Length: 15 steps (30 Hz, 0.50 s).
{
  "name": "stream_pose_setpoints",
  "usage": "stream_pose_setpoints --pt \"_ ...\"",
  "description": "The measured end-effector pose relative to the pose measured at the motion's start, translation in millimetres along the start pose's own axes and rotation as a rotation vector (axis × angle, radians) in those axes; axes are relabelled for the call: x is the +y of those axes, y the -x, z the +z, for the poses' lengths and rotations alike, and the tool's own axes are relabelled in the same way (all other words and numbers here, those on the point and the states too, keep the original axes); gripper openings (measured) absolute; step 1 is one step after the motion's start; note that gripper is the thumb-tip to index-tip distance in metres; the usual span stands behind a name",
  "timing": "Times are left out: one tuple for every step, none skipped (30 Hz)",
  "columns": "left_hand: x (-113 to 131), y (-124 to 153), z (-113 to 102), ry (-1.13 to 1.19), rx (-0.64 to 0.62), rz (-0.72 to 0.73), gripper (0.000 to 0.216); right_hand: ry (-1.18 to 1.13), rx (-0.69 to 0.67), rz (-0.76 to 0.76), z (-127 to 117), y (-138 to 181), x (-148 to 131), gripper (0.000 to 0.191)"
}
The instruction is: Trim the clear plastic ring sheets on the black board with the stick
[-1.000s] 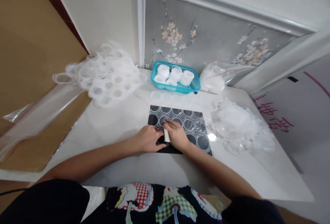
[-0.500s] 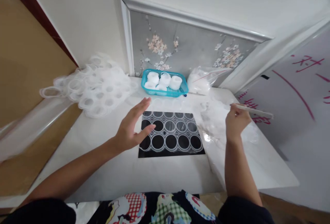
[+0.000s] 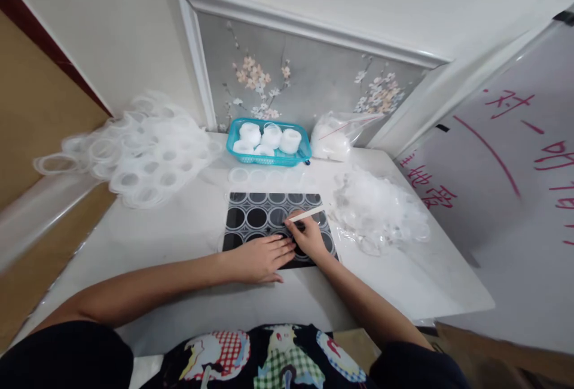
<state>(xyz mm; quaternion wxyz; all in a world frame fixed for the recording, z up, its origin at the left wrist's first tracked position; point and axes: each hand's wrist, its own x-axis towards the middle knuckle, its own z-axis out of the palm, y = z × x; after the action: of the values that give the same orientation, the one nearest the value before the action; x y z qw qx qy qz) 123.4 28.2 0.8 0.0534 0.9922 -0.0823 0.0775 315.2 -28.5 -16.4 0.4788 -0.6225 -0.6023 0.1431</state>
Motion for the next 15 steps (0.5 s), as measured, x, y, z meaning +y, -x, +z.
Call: stream_pose_setpoints --pt "-1 4 3 -0.011 0.002 -0.037 0.063 -0.026 -0.005 0.002 4 3 0 0.018" --pt "-1 7 5 -0.019 0.002 -0.069 0.068 -0.043 -0.001 0.005 5 5 0 0.018" --pt "-1 10 6 -0.025 0.002 -0.095 0.072 -0.056 0.000 0.008 6 5 1 0.017" --pt "0 13 7 -0.028 0.002 -0.116 0.075 -0.069 -0.003 0.013 5 6 1 0.016" --pt "1 15 8 -0.029 0.001 -0.132 0.077 -0.078 -0.006 0.019 4 5 2 0.016" --pt "1 16 9 -0.027 -0.002 -0.147 0.078 -0.082 -0.011 0.026 3 5 2 0.015" --pt "1 17 9 -0.021 -0.007 -0.164 0.078 -0.082 -0.018 0.033 3 4 2 0.015" --pt "0 17 10 -0.012 -0.014 -0.182 0.077 -0.079 -0.023 0.036 2 4 2 0.015" --pt "-1 17 10 0.003 -0.024 -0.197 0.077 -0.075 -0.028 0.036 2 4 2 0.015" --pt "-3 16 10 0.020 -0.034 -0.206 0.076 -0.072 -0.035 0.032 2 4 2 0.015" --pt "-5 16 10 0.038 -0.042 -0.207 0.075 -0.070 -0.042 0.029 2 3 1 0.015" --pt "-7 16 10 0.056 -0.047 -0.200 0.073 -0.070 -0.047 0.027 2 3 1 0.015" --pt "-9 17 10 0.072 -0.049 -0.191 0.072 -0.072 -0.052 0.027 2 2 1 0.015" --pt "-11 17 10 0.088 -0.048 -0.183 0.070 -0.075 -0.057 0.027 1 1 1 0.015" --pt "-12 17 10 0.104 -0.045 -0.179 0.068 -0.075 -0.062 0.028 0 1 2 0.015"
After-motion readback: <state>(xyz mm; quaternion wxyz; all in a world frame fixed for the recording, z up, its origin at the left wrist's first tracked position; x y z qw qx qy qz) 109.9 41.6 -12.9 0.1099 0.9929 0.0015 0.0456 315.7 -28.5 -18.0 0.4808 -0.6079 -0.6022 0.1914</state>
